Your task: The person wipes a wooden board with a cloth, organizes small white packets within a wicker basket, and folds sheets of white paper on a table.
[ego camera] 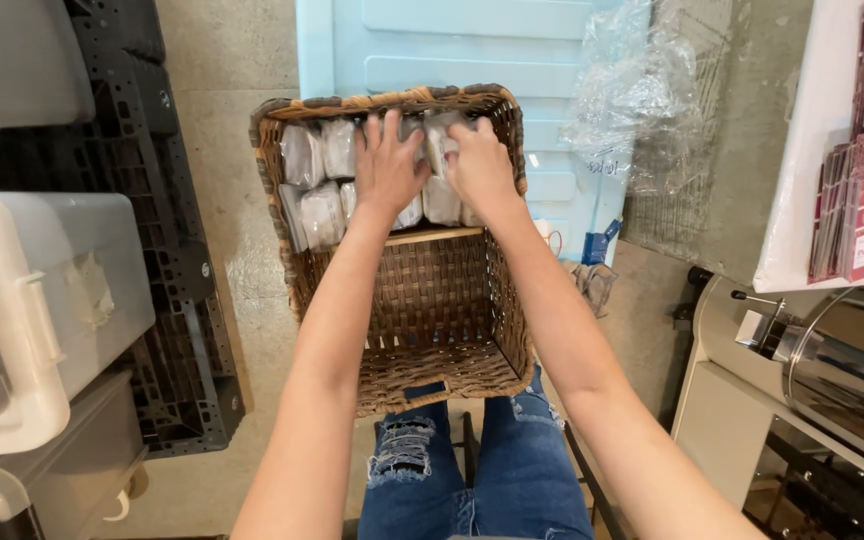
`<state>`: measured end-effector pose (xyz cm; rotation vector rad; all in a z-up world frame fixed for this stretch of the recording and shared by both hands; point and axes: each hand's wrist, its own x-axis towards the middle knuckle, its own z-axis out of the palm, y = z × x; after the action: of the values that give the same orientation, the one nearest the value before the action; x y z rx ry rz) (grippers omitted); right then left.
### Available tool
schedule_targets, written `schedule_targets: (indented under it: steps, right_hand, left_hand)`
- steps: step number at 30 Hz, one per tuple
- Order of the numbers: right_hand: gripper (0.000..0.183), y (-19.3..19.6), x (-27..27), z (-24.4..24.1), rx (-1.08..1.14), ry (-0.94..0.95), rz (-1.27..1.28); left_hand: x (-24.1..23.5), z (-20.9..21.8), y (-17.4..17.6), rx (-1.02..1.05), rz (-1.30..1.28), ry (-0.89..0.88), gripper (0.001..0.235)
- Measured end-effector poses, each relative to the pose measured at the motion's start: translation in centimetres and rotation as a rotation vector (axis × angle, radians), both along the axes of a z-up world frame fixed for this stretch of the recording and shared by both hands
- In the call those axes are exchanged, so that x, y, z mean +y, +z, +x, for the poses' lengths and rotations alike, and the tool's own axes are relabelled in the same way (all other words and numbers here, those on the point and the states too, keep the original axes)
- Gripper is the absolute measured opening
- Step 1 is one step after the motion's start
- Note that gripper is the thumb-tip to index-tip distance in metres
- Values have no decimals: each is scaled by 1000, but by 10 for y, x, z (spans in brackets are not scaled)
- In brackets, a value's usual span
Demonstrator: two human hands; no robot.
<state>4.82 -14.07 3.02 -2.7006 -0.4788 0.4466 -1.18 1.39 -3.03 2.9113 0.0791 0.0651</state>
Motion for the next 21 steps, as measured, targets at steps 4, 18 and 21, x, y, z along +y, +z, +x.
schedule_targets:
  steps: [4, 18, 21]
  right_hand:
    - [21, -49, 7, 30, 53, -45, -101]
    - [36, -42, 50, 31, 271, -197, -164]
    - [29, -1, 50, 17, 205, -277, -61]
  left_hand:
    - [3, 0, -19, -11, 12, 7, 44]
    - [20, -9, 50, 177, -302, -67, 43]
    - [25, -17, 55, 103, -343, -99, 49]
